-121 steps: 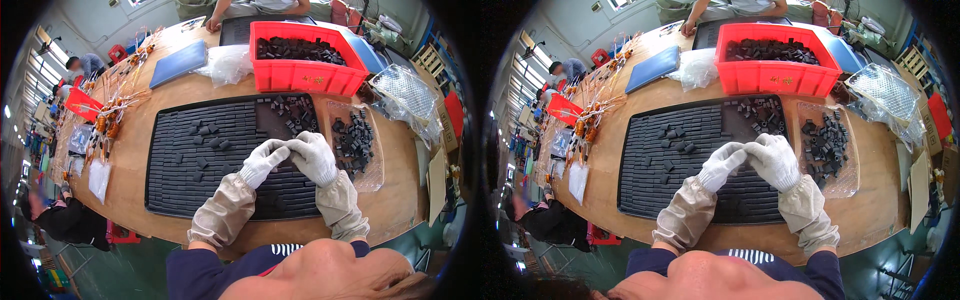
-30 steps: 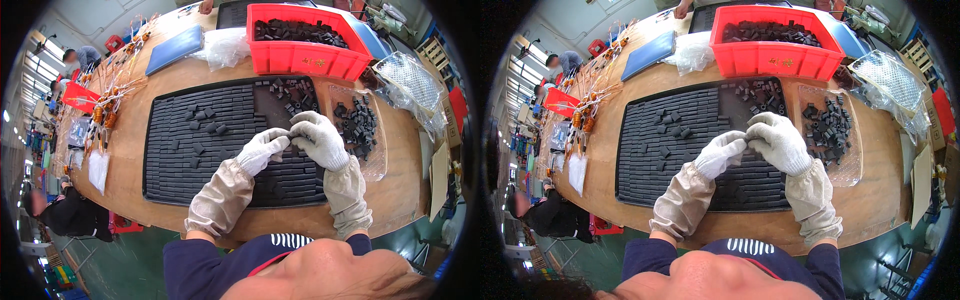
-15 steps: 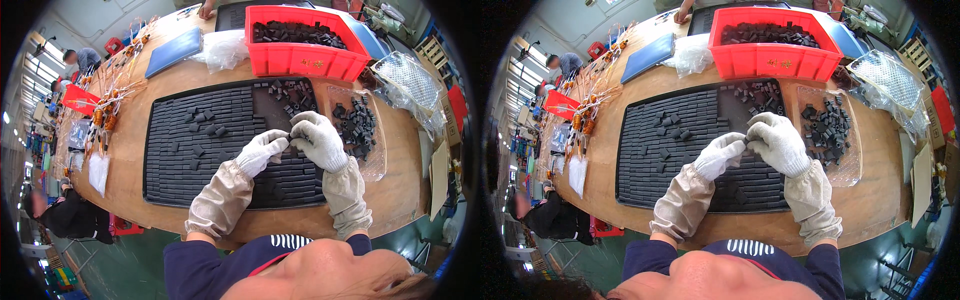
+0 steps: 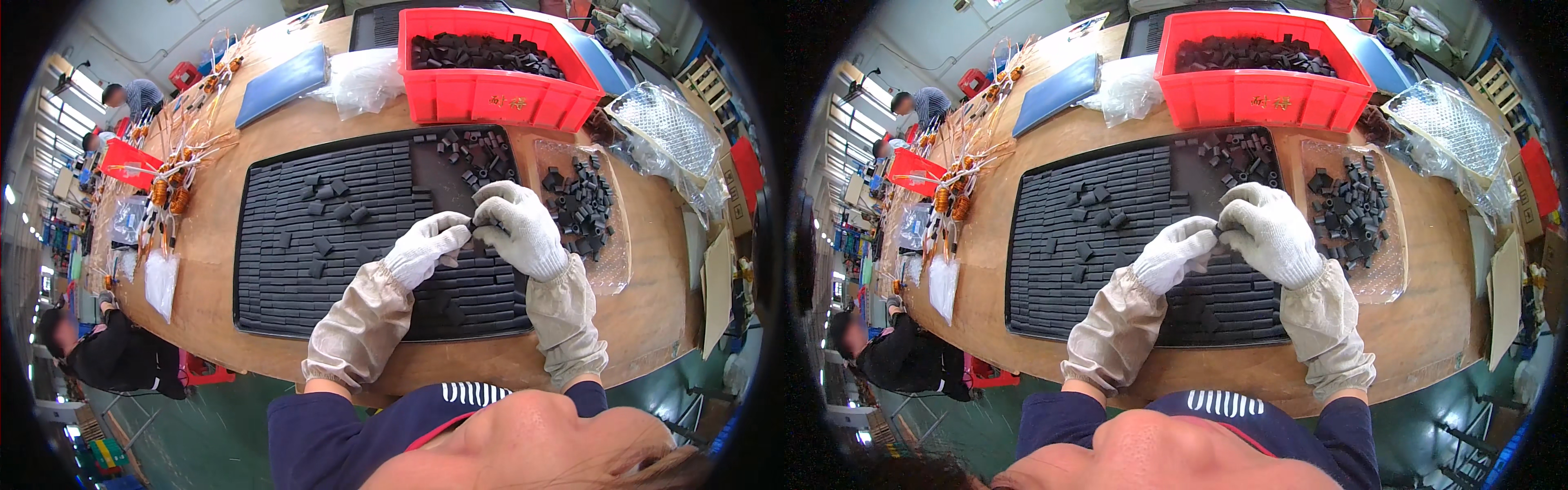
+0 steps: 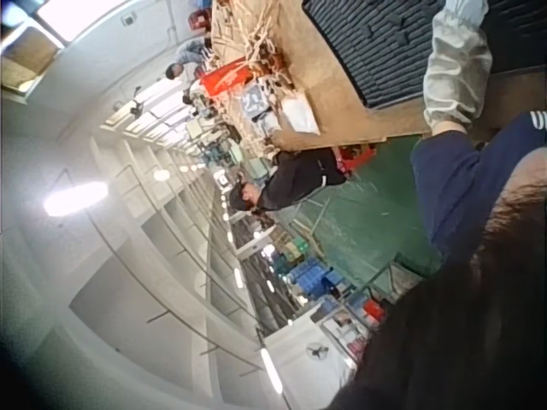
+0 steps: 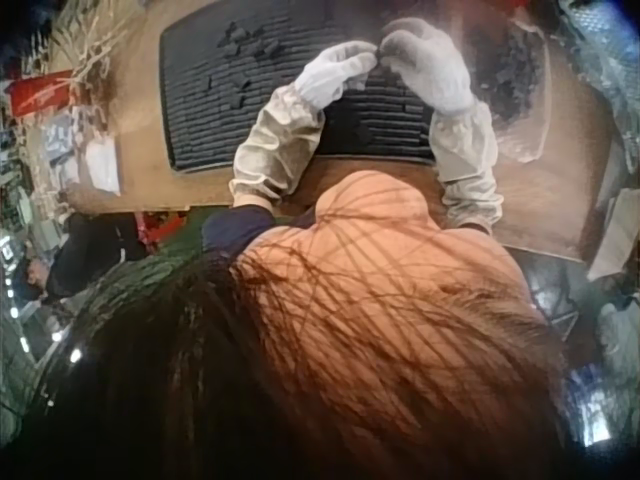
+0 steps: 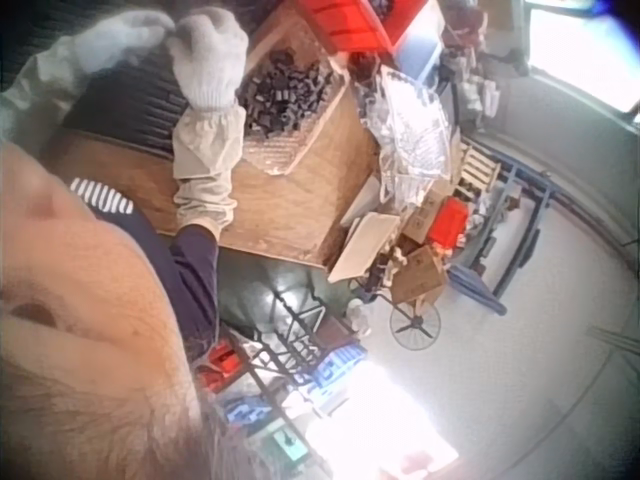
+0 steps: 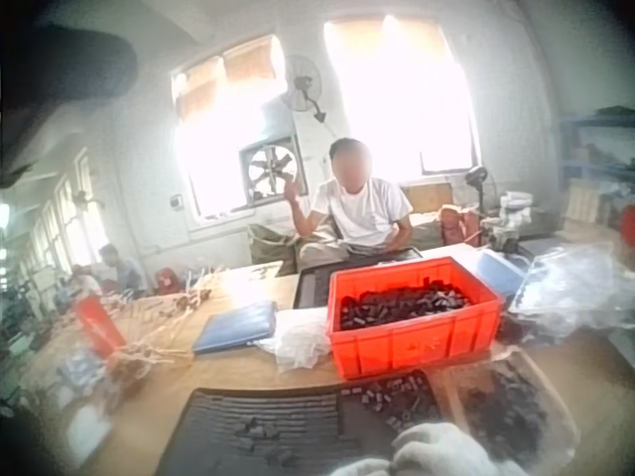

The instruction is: The person sits at a workbench in a factory setting, wearing white gloves. They repeatedly pick up small black plastic components from a red bin and a clear tray, inspect them, and place them into a black tray with a grid pattern. The task involves sorting and organizing these small parts by hand.

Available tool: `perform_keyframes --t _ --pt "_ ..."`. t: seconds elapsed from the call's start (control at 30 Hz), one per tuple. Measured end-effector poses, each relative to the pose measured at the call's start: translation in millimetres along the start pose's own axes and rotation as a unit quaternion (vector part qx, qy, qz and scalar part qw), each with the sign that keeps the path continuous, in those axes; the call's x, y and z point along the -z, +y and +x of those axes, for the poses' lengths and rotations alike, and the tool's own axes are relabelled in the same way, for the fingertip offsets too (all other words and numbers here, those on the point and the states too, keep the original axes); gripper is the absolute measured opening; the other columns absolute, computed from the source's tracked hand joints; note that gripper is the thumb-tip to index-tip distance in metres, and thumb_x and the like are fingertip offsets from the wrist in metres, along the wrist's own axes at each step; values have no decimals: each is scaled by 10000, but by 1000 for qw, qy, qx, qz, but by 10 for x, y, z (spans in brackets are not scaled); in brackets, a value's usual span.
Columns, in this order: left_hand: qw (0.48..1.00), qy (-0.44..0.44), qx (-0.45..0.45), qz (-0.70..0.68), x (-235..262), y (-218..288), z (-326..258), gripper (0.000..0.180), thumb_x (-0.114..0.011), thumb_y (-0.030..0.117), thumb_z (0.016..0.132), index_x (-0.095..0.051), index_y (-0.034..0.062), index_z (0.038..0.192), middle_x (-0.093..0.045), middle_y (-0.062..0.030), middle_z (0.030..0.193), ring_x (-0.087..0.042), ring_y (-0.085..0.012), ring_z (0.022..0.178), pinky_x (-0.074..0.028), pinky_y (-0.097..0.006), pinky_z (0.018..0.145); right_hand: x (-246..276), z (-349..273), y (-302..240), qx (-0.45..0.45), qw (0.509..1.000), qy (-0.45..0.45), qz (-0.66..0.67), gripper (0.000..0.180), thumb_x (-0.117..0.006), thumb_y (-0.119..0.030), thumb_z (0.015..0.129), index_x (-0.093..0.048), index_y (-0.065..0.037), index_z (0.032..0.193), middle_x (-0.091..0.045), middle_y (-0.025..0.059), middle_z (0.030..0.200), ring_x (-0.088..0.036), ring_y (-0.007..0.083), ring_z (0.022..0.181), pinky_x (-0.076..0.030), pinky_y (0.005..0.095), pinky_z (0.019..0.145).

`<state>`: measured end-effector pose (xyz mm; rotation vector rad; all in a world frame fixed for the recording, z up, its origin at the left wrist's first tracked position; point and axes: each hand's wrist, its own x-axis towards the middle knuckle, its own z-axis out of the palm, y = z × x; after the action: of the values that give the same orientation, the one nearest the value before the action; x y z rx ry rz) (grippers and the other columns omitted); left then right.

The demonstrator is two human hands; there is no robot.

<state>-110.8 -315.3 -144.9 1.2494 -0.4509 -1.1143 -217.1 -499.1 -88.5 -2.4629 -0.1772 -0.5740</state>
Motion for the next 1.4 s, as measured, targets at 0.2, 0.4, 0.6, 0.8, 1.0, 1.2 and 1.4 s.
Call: perform_keyframes --t 0.2,0.4,0.6,0.8,1.0,1.2,1.4 --pt "1000 -6 12 -5 29 12 -10 403 -676 333 965 -580 92 1273 -653 12 1057 -615 -78 917 -514 -245 731 5 2 -2 -13 1000 -1 -1 223 -786 -87 692 -666 -65 878 -662 142 1070 -632 365 1008 -506 441 872" --pt "1000 -19 10 1 25 31 -11 391 -666 351 970 -597 96 1258 -658 11 1043 -596 -69 885 -510 -242 728 10 10 -14 -4 1000 -6 4 229 -783 -79 690 -673 -66 890 -660 144 1074 -631 363 1013 -507 438 880" --pt "1000 -7 3 5 -13 45 -17 416 -648 351 984 -589 55 1271 -651 2 1004 -553 -46 781 -497 -207 680 11 10 -14 -7 1000 -6 4 226 -785 -78 686 -671 -61 881 -659 150 1066 -638 369 988 -514 442 858" --pt "1000 -9 8 16 43 -8 7 429 -648 359 982 -592 51 1274 -651 -7 1021 -560 -56 802 -500 -219 703 11 26 -39 1 1000 0 7 225 -783 -69 680 -670 -56 874 -660 156 1058 -640 374 981 -516 445 848" --pt "1000 -22 2 14 17 23 1 430 -651 361 979 -595 54 1276 -647 -13 1042 -579 -70 873 -509 -233 734 15 20 -30 15 1000 -3 -5 222 -779 -65 682 -670 -54 875 -661 153 1051 -638 376 987 -517 444 851" --pt "1000 -10 7 14 28 -4 3 451 -654 374 975 -588 54 1284 -647 -17 1047 -583 -72 881 -510 -231 736 5 10 -25 -5 1000 1 2 220 -780 -68 688 -670 -55 878 -662 148 1051 -637 372 997 -516 444 861" --pt "999 -21 0 29 25 21 -4 467 -648 393 974 -584 52 1287 -649 -27 1067 -604 -82 925 -505 -218 732 8 15 -16 -3 1000 -12 16 219 -778 -70 691 -677 -65 885 -663 145 1057 -633 364 1014 -511 440 878"
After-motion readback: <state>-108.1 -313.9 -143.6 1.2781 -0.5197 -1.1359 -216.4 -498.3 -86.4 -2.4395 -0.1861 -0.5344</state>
